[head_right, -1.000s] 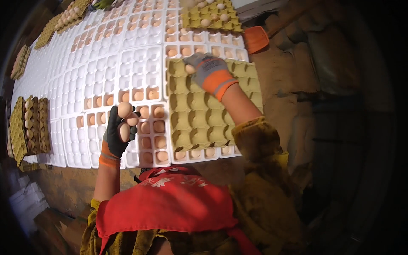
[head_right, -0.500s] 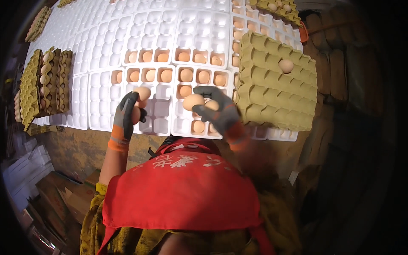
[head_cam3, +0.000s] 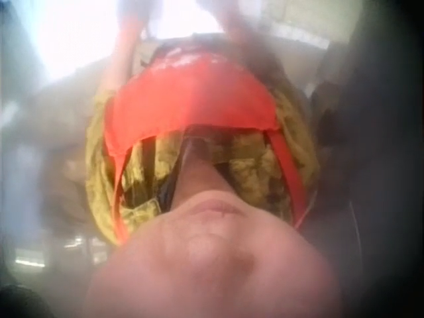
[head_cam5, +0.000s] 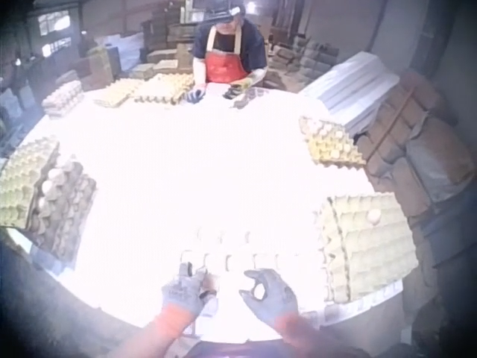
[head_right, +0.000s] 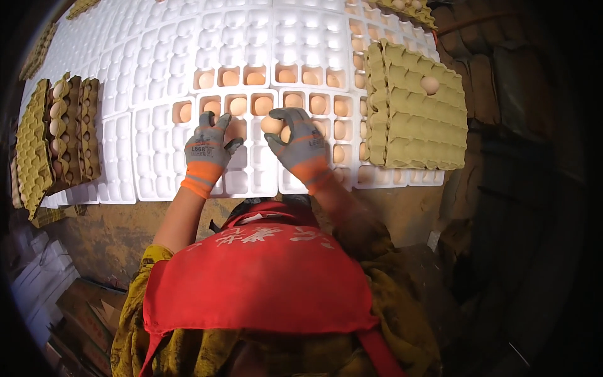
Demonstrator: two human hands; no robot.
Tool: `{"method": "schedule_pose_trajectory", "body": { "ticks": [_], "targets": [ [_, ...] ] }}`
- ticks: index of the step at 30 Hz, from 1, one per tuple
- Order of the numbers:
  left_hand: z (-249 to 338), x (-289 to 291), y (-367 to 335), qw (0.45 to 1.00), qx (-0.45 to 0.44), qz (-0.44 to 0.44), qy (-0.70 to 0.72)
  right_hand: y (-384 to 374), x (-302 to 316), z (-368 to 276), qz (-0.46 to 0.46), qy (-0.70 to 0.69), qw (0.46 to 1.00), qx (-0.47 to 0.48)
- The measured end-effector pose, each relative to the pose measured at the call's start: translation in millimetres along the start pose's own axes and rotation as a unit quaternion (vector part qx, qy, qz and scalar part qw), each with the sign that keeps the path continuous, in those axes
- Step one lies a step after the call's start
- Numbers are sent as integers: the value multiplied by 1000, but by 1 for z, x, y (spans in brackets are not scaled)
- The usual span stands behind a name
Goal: The person picks up eggs by hand from a large white tray and places them into egg cartons. They handle several eggs at a time, filling the cartons before stacking them on the side of the table.
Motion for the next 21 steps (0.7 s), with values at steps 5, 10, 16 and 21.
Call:
{"method": "schedule_pose_trajectory", "body": {
  "ticks": [5,10,16,21],
  "targets": [
    [-28,14,18,986,-47,106,122,-2,-41,5,-50,125,990,29],
    [-46,17,16,972,-61,116,193,19,-31,32,-33,-387,913,-123],
    [-77,32,16,831,-81,316,451,62,-1,26,54,-40,997,39],
    [-79,14,2,917,-105,310,228,68,-30,30,-40,212,965,151]
  ]
}}
Point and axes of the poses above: each hand's wrist, its own y-axis away from the middle knuckle, its own x-axis out of the back of the hand, z = x × y, the point moved 8 cm from there along -y, towards the middle knuckle, and after that the axes turned 13 degrees about y, right-handed, at the moved point
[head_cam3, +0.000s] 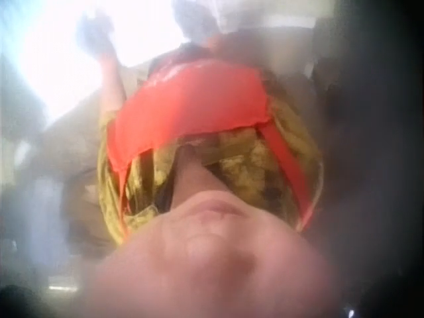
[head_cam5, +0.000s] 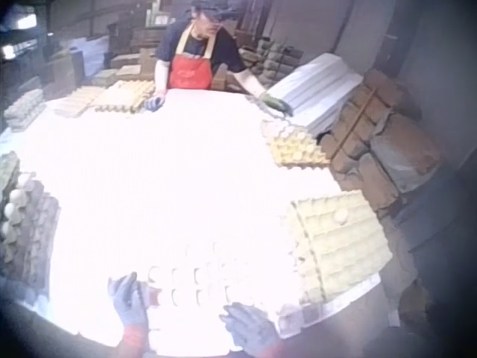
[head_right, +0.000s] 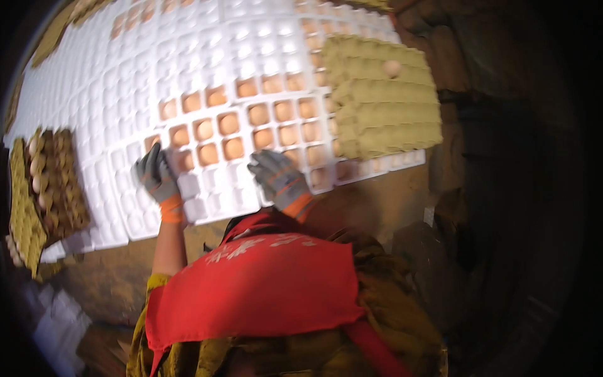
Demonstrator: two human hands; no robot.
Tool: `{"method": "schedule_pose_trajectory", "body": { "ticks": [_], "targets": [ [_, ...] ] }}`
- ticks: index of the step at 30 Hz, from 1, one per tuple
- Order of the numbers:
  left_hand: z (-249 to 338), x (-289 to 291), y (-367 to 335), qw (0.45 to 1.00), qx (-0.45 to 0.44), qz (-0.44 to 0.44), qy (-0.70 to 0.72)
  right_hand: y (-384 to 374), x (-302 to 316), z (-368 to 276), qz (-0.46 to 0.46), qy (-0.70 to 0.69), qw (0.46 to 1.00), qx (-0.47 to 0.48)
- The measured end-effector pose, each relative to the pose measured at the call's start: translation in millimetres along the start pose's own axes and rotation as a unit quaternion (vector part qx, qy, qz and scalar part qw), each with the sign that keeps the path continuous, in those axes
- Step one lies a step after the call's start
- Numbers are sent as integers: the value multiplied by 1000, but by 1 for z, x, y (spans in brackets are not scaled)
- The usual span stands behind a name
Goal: The person picks up eggs by hand from a large white tray and places them into egg cartons. They handle several eggs at a time, filling the cartons before stacking them on the side of the table.
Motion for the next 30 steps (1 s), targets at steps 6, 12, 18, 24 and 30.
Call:
{"method": "schedule_pose_trajectory", "body": {
  "ticks": [6,12,18,24,30],
  "targets": [
    [5,-4,-1,998,-33,-29,-44,4,136,68,133,-77,981,-122],
    [20,-9,-1,989,-47,-19,-139,-7,239,247,189,78,954,-217],
    [58,-30,14,999,29,37,-21,-24,219,302,105,173,974,-100],
    [81,-55,51,986,117,18,116,16,192,279,137,-710,680,-123],
    [92,-71,66,976,134,-6,170,19,156,210,41,-869,480,-115]
  ]
}}
Point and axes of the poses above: each hand's wrist, its own y-axis away from the middle knuckle, its own x-axis out of the back of the hand, z = x × y, the point moved 8 cm from there along -y, towards the middle knuckle, and after that the axes turned 13 degrees about y, right-handed, at the moved point
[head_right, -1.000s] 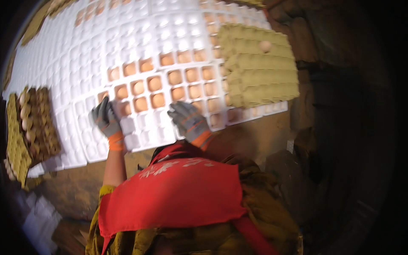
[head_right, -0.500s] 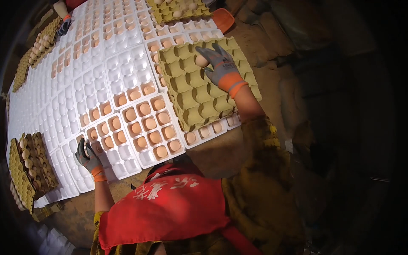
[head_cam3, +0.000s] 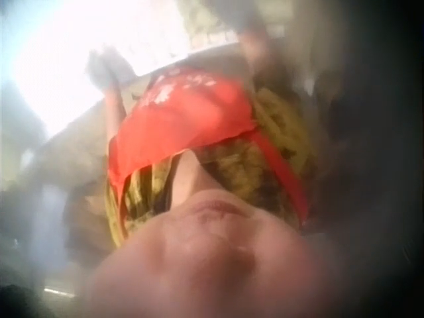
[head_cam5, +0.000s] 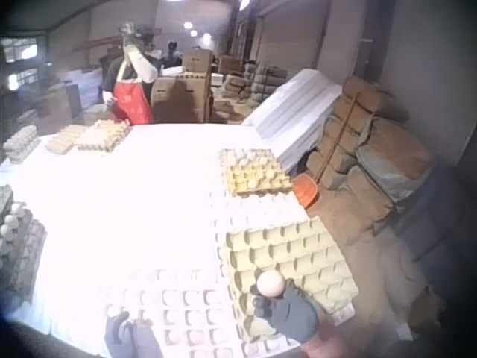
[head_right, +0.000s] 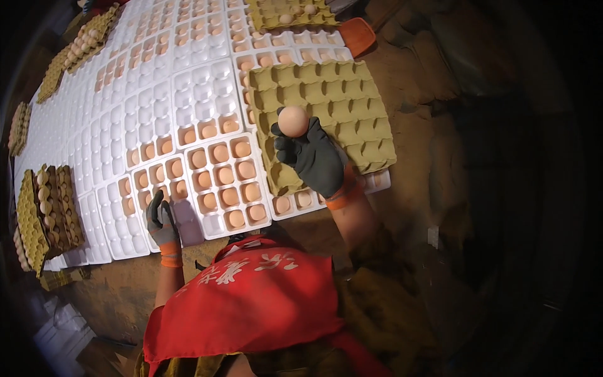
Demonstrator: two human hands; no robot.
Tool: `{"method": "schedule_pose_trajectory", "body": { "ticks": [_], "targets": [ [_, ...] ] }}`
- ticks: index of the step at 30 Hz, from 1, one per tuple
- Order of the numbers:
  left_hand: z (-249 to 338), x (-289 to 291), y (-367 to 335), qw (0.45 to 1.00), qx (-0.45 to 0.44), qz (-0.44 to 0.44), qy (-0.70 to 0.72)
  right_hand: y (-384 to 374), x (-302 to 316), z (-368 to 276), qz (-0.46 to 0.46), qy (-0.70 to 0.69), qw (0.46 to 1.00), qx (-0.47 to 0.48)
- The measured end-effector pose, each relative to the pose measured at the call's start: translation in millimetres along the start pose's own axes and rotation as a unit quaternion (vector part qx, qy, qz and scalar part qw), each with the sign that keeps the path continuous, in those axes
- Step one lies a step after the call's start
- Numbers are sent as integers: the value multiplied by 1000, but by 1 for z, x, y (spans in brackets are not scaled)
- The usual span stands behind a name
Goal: The person picks up eggs by hand from a large white tray and places them into egg cartons. They handle several eggs at a time, filling the cartons before stacking them on the side of the table.
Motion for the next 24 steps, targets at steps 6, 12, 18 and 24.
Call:
{"method": "schedule_pose_trajectory", "body": {
  "ticks": [6,12,18,24],
  "targets": [
    [30,-11,0,974,87,-63,200,2,-37,60,-1,23,997,-76],
    [173,-57,-14,962,-138,-199,130,4,-84,124,10,69,990,-123],
    [161,-44,-7,972,-152,-121,133,2,-127,169,-69,111,984,-123],
    [160,-26,-14,966,-162,-135,152,-2,-139,180,-87,216,968,-88]
  ]
}}
Point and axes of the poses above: each hand's wrist, its own y-axis away from the middle knuckle, its own x-axis out of the back of the hand, z = x × y, the point moved 8 cm from there along -y, towards the middle knuckle, and after that the axes turned 13 degrees about y, right-handed, at the moved point
